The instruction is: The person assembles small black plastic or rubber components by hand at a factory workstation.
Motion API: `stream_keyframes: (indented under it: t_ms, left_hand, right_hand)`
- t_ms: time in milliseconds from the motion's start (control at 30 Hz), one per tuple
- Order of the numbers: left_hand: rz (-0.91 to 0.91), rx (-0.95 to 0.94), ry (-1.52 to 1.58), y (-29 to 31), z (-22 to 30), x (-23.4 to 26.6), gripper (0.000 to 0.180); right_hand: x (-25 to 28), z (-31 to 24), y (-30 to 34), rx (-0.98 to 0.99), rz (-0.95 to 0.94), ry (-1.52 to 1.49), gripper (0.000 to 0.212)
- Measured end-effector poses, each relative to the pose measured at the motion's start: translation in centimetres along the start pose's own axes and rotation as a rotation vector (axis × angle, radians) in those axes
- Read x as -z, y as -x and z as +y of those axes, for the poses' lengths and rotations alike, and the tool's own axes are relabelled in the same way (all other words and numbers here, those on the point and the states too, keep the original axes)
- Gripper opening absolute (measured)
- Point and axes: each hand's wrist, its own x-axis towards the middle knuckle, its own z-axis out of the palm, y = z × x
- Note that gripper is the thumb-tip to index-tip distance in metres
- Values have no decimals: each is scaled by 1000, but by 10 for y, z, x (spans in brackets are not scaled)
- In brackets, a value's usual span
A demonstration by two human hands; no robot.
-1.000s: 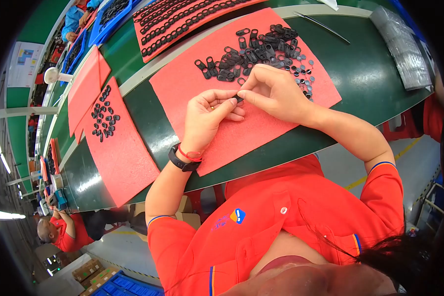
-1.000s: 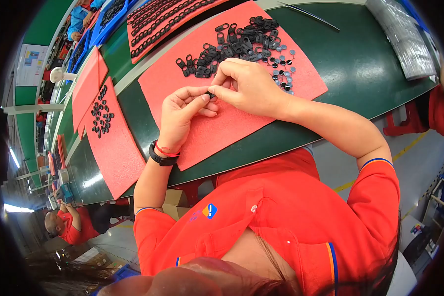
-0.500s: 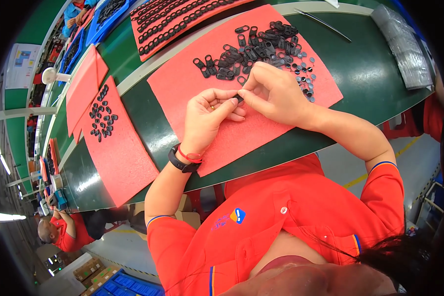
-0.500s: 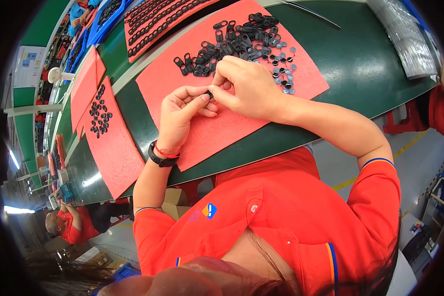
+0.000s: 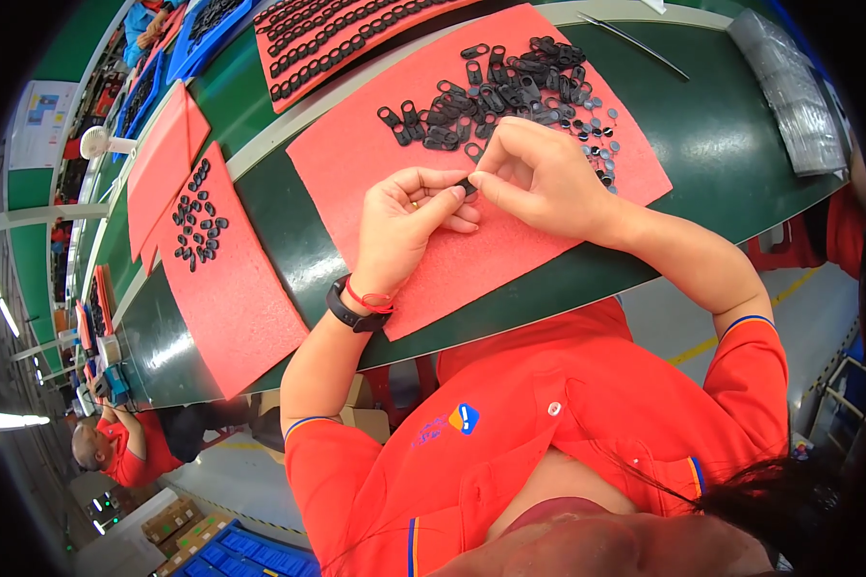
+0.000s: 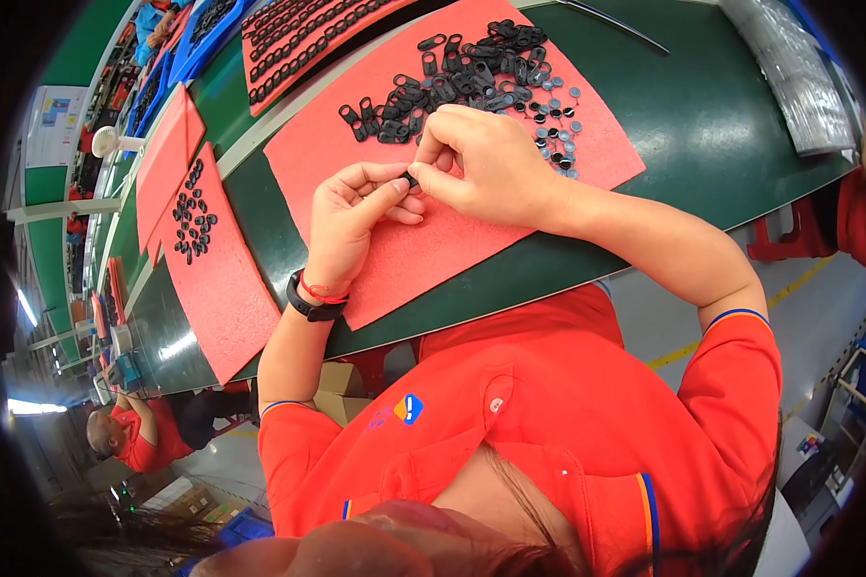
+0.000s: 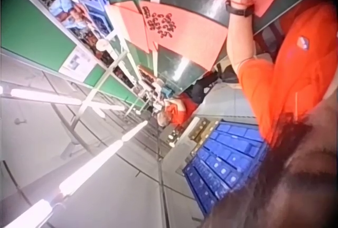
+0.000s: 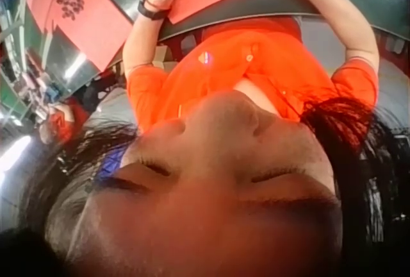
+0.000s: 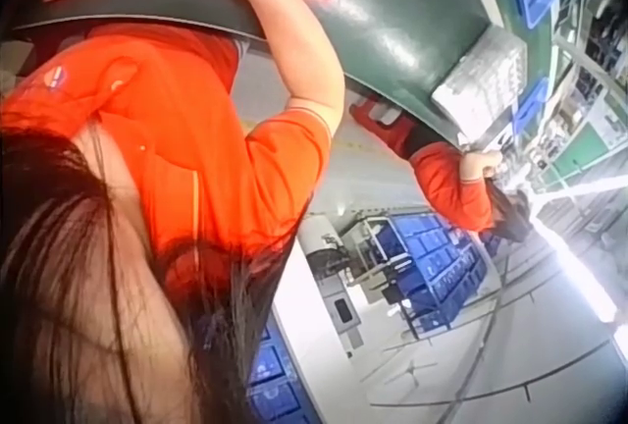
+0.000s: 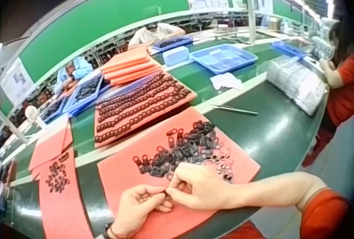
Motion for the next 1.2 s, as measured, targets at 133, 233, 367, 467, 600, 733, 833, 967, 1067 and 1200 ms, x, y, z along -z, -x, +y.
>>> stream_keyframes:
  t_ms: [133, 233, 367, 467, 600, 733, 833, 967, 1067, 1200]
  left_hand:
    - [4, 13, -4, 0, 1, 0, 17]
    - [8, 6, -2, 0, 0, 0, 17]
    - [-1, 2, 1, 0, 0, 0, 17]
    - [-3, 1, 2, 0, 0, 0, 17]
    - [-10, -1, 7, 0, 0, -1, 17]
    - [-8, -2, 5, 0, -1, 0, 17]
    - [-8, 2, 3, 0, -1, 1, 16]
    - [-16, 15, -1, 0, 0, 2, 15]
    - [-12, 19, 2, -1, 0, 4, 15]
    - [-9, 13, 11, 0, -2, 5, 15]
  right_hand:
    - [0, 3, 0, -7, -4, -16, 11]
    - [0, 1, 1, -15, -23, -23, 12]
    - [-1, 1, 0, -13, -13, -13, 13]
    - [0, 0, 0, -50, -27, 10, 13]
    - [-2, 1, 1, -18, -7, 10, 14]
    - [-3, 1, 1, -32, -2, 24, 15]
    - [-4, 1, 2, -53, -8, 36, 15]
    - [-2, -1, 2, -96, -52, 63, 15]
    - [-3, 3, 0, -77, 8, 77, 16]
    - [3, 5, -2, -319, -175, -207, 21]
